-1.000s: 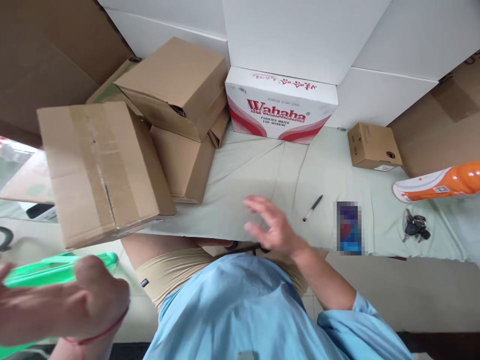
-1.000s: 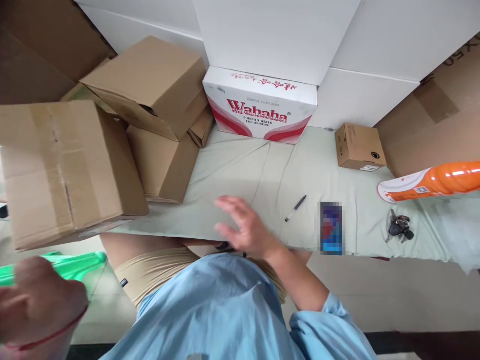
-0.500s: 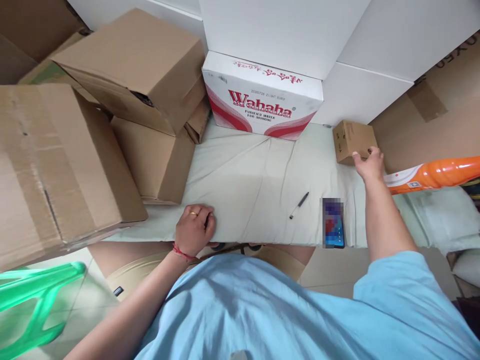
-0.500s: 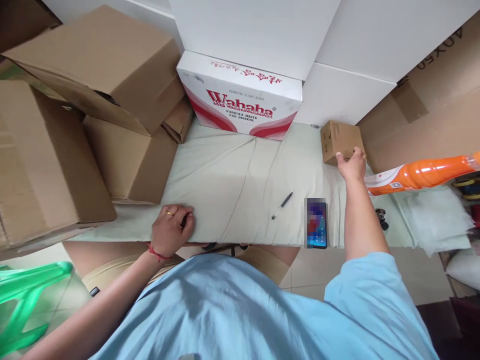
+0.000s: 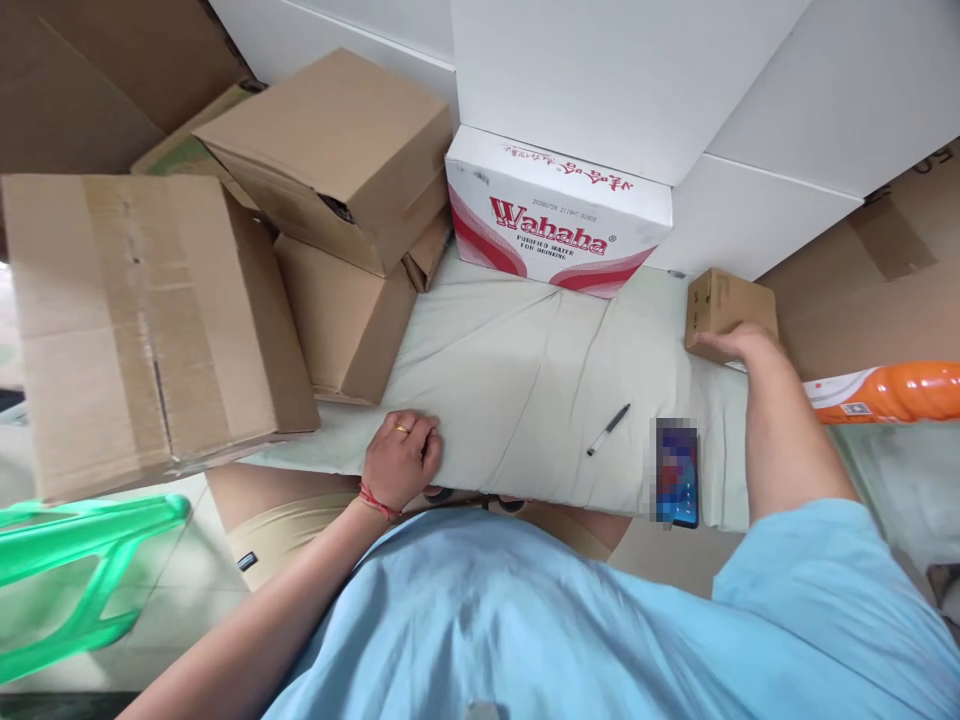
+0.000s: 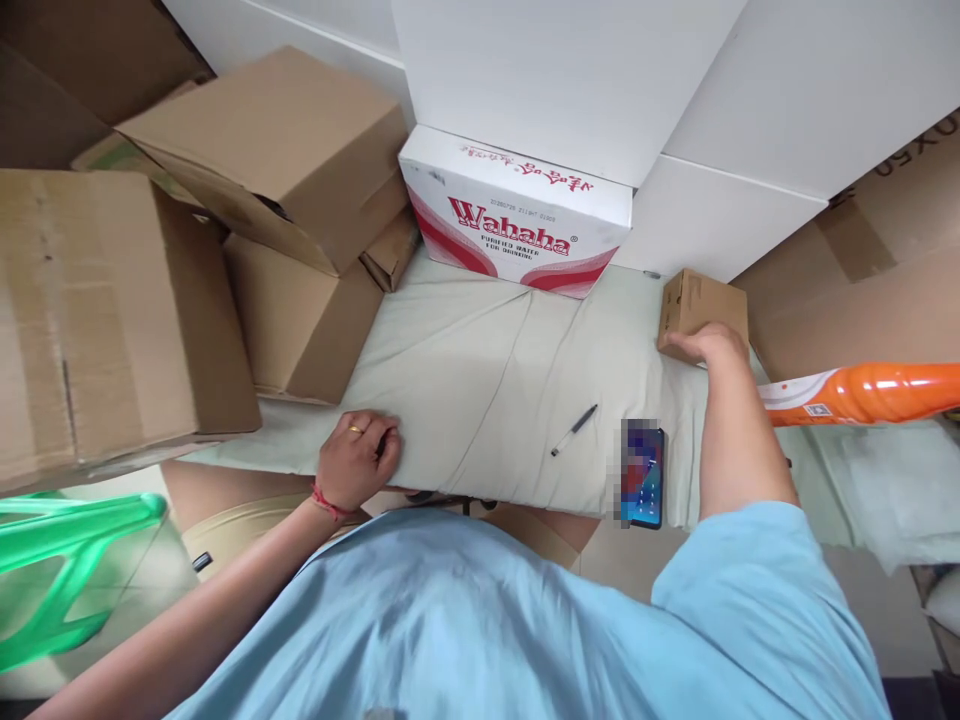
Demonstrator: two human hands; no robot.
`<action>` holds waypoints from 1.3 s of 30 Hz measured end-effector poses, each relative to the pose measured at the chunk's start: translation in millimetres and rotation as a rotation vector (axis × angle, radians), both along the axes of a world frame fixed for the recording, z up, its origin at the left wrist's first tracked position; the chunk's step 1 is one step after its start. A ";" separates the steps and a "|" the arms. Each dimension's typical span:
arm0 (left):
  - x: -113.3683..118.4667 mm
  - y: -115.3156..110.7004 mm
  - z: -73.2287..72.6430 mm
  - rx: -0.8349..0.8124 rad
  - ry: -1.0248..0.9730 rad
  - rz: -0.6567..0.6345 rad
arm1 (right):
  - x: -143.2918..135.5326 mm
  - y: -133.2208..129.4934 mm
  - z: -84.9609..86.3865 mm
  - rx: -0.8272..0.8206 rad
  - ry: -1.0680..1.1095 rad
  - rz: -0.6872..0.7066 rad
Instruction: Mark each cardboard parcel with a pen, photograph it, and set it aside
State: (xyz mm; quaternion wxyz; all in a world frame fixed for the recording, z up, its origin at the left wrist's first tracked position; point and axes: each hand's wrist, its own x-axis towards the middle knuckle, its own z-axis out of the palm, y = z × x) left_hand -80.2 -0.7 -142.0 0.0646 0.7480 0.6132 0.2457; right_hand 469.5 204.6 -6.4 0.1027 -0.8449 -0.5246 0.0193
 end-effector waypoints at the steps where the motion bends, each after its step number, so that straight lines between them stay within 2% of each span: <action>1: 0.2 -0.2 0.0 -0.001 -0.005 0.000 | -3.8 -7.1 1.8 -0.063 0.002 -0.037; 3: 0.8 -0.5 0.1 -0.007 -0.019 -0.001 | -9.6 -27.1 8.8 -0.172 -0.002 -0.087; 5: 1.5 -0.5 0.2 -0.014 -0.041 0.004 | -12.5 -54.5 19.0 -0.212 -0.010 -0.067; 9: 2.7 0.1 1.3 -0.043 -0.108 0.015 | -18.9 -120.7 36.0 -0.225 0.028 0.091; 11: 3.1 0.6 2.6 -0.062 -0.151 0.018 | -32.3 -151.8 37.1 -0.230 0.141 0.246; 14: 3.4 1.3 5.8 -0.085 -0.221 0.035 | -73.9 -186.5 27.4 -0.263 0.342 0.587; 16: 3.8 1.5 8.6 -0.094 -0.272 0.071 | -111.8 -198.6 15.5 -0.302 0.381 0.777; 19: 5.6 0.0 13.3 -0.112 -0.356 0.157 | -165.4 -201.0 -4.3 -0.343 0.394 0.959; 22: 8.8 -4.7 18.2 -0.153 -0.438 0.215 | -197.1 -194.3 -21.7 -0.282 0.418 1.034; 25: 12.0 -10.7 22.9 -0.207 -0.504 0.211 | -208.1 -194.6 -38.2 -0.177 0.502 0.986; 29: 13.6 -14.2 30.4 -0.275 -0.569 0.174 | -221.0 -214.4 -66.7 -0.044 0.579 0.743; 32: 13.2 -14.1 43.3 -0.337 -0.608 0.104 | -236.3 -230.9 -83.8 0.016 0.619 0.595; 35: 15.4 -17.7 69.1 -0.382 -0.685 -0.006 | -241.1 -236.4 -85.5 0.109 0.726 0.469; 39: 28.5 -31.3 113.9 -0.353 -0.760 -0.256 | -225.8 -233.7 -75.5 0.104 1.113 0.388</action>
